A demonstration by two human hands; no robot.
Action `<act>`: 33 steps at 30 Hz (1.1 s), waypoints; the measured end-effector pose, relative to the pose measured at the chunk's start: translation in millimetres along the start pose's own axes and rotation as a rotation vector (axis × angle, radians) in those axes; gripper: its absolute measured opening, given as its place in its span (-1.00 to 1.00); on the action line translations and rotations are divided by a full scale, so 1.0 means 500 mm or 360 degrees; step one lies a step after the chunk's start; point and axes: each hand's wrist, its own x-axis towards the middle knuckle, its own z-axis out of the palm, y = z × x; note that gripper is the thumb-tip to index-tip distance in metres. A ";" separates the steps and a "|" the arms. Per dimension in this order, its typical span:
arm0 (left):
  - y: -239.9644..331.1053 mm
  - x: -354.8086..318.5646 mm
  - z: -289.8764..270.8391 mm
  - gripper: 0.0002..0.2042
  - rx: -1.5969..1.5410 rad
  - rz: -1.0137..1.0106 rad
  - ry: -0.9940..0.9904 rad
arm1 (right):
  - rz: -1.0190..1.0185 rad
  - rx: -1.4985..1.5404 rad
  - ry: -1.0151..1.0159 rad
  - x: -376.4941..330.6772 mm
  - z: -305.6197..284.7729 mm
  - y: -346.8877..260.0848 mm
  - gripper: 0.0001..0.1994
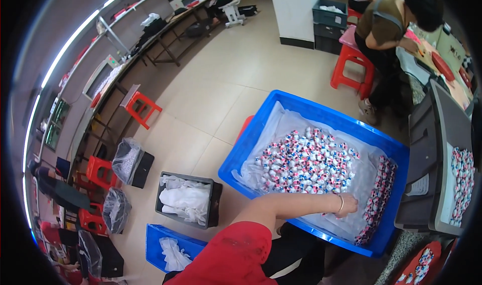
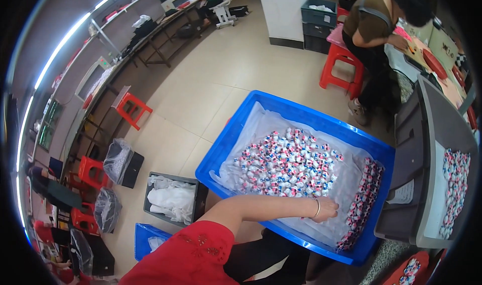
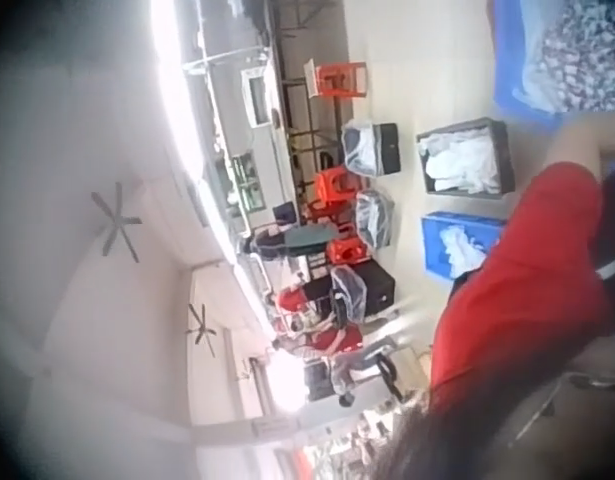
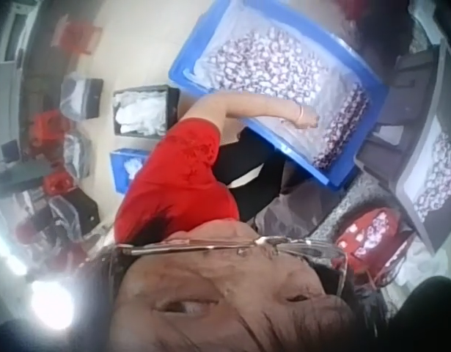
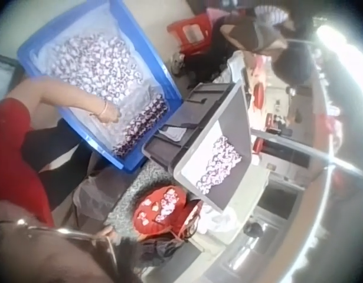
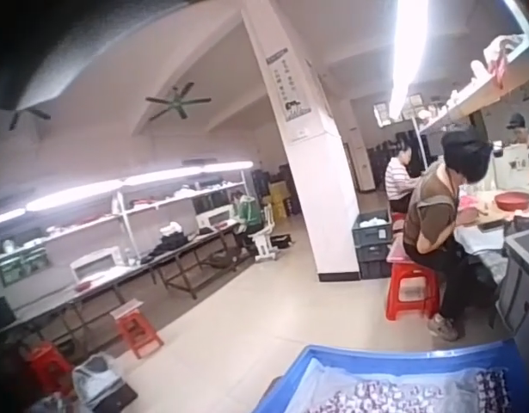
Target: Sorting and organizing small colorful plastic toy components from a large blue bin on a factory workbench.
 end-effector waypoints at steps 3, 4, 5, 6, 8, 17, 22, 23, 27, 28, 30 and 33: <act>-0.007 -0.075 -0.022 -0.77 0.0372 -0.0050 -0.0165 | 0.0014 -0.0023 -0.0032 -0.011 -0.026 -0.016 -0.81; -0.001 -0.095 -0.019 -0.75 0.0321 -0.0077 -0.0167 | 0.0020 -0.0032 -0.0056 -0.015 -0.047 -0.023 -0.82; 0.004 -0.112 -0.015 -0.73 0.0268 -0.0101 -0.0170 | 0.0025 -0.0045 -0.0084 -0.019 -0.068 -0.031 -0.82; 0.005 -0.122 -0.005 -0.73 0.0259 -0.0097 -0.0173 | 0.0032 -0.0060 -0.0114 -0.023 -0.089 -0.037 -0.82; 0.002 -0.124 0.009 -0.73 0.0176 -0.0258 -0.0205 | 0.0050 -0.0102 -0.0172 -0.025 -0.119 -0.048 -0.82; -0.147 0.013 -0.004 -0.77 0.0310 0.0007 -0.0157 | 0.1192 0.0262 -0.0948 -0.006 0.030 -0.044 -0.70; -0.161 0.071 -0.016 -0.73 0.0271 -0.0047 -0.0277 | 0.1224 0.0521 -0.0912 -0.095 0.131 0.033 -0.68; -0.154 0.092 -0.025 -0.73 0.0263 -0.0043 -0.0298 | 0.1205 0.0519 -0.0901 -0.092 0.137 0.039 -0.67; -0.110 0.139 -0.053 -0.75 0.0200 -0.0053 -0.0322 | 0.1262 0.0464 -0.0927 -0.104 0.144 0.076 -0.71; -0.103 0.146 -0.053 -0.74 0.0255 -0.0032 -0.0288 | 0.1288 0.0453 -0.0925 -0.107 0.148 0.085 -0.71; -0.104 0.163 -0.045 -0.74 0.0344 0.0059 -0.0277 | 0.1240 0.0453 -0.0958 -0.114 0.159 0.105 -0.70; -0.095 0.191 -0.039 -0.72 0.0373 0.0113 -0.0232 | 0.1276 0.0508 -0.0944 -0.089 0.177 0.134 -0.69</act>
